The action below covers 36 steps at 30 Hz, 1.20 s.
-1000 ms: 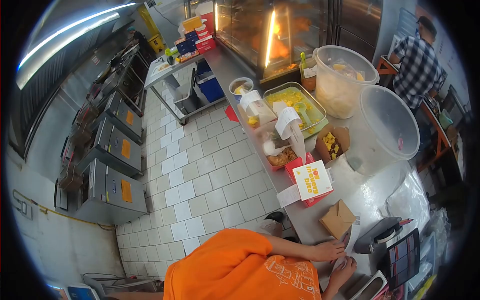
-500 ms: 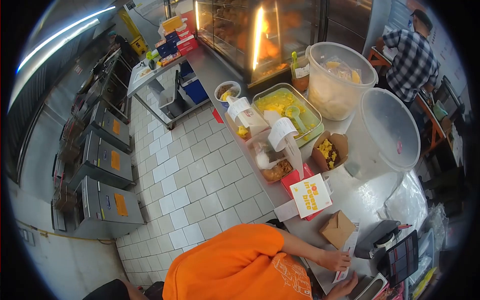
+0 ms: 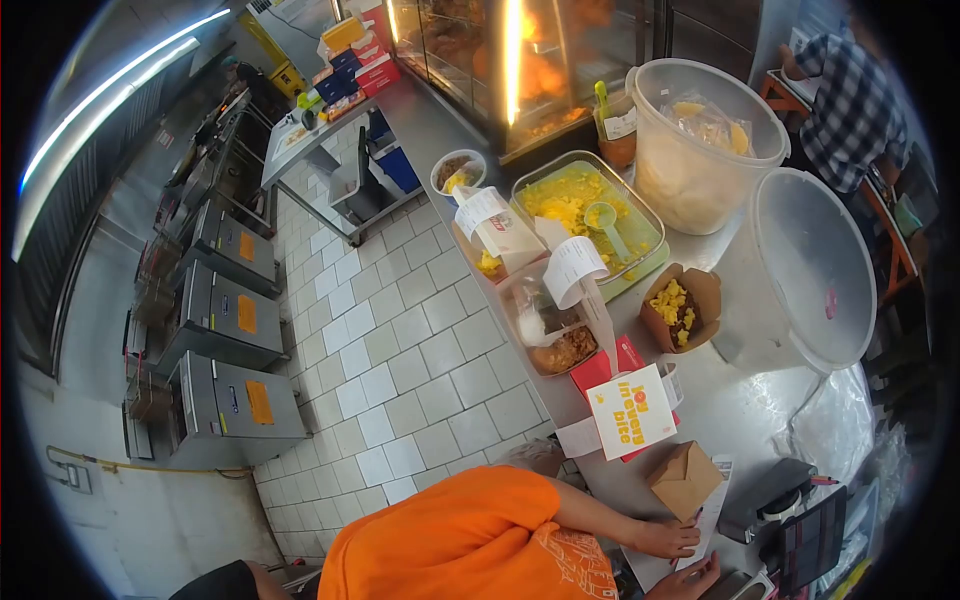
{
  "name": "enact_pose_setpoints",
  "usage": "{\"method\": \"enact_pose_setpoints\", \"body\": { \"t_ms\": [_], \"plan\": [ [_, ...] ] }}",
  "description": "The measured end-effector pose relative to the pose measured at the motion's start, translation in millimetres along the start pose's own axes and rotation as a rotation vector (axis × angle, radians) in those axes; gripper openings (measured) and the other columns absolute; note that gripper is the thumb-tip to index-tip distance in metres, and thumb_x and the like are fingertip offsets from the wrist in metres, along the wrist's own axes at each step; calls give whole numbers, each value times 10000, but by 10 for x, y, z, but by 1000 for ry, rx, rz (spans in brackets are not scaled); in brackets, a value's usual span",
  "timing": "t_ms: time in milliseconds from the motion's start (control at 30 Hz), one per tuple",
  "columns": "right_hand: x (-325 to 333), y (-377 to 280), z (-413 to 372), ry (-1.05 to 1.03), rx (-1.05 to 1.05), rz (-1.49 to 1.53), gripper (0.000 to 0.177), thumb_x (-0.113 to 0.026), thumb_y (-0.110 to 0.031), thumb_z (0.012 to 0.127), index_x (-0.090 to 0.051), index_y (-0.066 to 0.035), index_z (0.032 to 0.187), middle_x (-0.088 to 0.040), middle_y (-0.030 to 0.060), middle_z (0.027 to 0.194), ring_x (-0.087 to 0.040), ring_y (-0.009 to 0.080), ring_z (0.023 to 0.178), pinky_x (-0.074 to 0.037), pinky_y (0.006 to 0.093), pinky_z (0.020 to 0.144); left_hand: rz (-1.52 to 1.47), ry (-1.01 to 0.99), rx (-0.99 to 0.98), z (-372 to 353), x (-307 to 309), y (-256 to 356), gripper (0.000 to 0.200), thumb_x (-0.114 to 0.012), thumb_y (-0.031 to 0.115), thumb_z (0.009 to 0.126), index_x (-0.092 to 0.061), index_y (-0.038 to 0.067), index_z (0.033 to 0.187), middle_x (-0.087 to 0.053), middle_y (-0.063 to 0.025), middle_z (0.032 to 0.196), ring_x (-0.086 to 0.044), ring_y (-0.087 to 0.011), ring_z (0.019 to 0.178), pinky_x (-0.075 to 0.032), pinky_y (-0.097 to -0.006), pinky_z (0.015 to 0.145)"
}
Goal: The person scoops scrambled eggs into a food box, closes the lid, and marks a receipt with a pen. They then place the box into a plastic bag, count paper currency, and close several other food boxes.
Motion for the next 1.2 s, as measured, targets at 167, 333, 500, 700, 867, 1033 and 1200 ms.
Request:
{"method": "enact_pose_setpoints", "body": {
  "t_ms": [167,333,500,700,867,1033,1200],
  "plan": [
    [-41,-413,192,-3,22,28,153,-584,-99,904,-629,38,954,-649,184,864,-616,306,764,-503,371,694,-168,-30,28,-128,161,89,174,-580,176,713,-565,51,833,-524,-98,899,-512,-257,928,-416,-387,843],
    [-41,-845,388,-30,35,114,240,-643,-182,867,-633,39,959,-648,223,891,-617,356,813,-505,400,732,-373,-182,73,-28,858,61,204,-584,145,719,-572,28,885,-543,-120,976,-522,-263,941,-421,-383,816],
    [-526,-499,473,-202,29,342,303,-405,-94,953,-504,37,1207,-503,205,1248,-496,339,1149,-369,422,983,-197,40,236,81,1321,-333,338,-561,146,767,-548,-29,1055,-511,-165,1142,-474,-309,1125,-379,-428,951],
    [-983,-843,449,-254,171,235,364,-381,-191,993,-461,46,1257,-460,211,1307,-444,357,1226,-354,432,1021,49,-181,530,13,1100,-821,577,-508,168,831,-361,-29,1353,-267,-192,1471,-169,-323,1408,-131,-542,1123],
    [-1198,-859,316,-346,199,233,405,-346,-225,1002,-459,62,1266,-434,220,1329,-394,372,1267,-339,437,1040,100,-238,501,-60,1014,-855,709,-481,195,846,-173,-18,1448,-157,-171,1530,-60,-284,1443,-18,-576,1134],
    [-1237,-836,311,-336,231,187,402,-334,-220,998,-489,67,1232,-436,223,1332,-386,374,1271,-318,445,1048,59,-236,520,-53,1021,-868,710,-470,169,836,-163,-18,1449,-148,-154,1535,-54,-268,1445,-15,-579,1135],
    [-1249,-809,295,-322,247,172,388,-334,-203,989,-509,61,1213,-455,219,1317,-397,367,1261,-319,445,1042,40,-236,508,-83,984,-868,688,-469,167,843,-185,-28,1439,-169,-172,1524,-79,-271,1442,-20,-587,1130]
  ]
}}
Point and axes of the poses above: each hand's wrist, its own z-axis towards the middle knuckle, its own x-axis out of the back of the hand, y = z × x, the point moved 9 cm from there along z, towards the middle knuckle
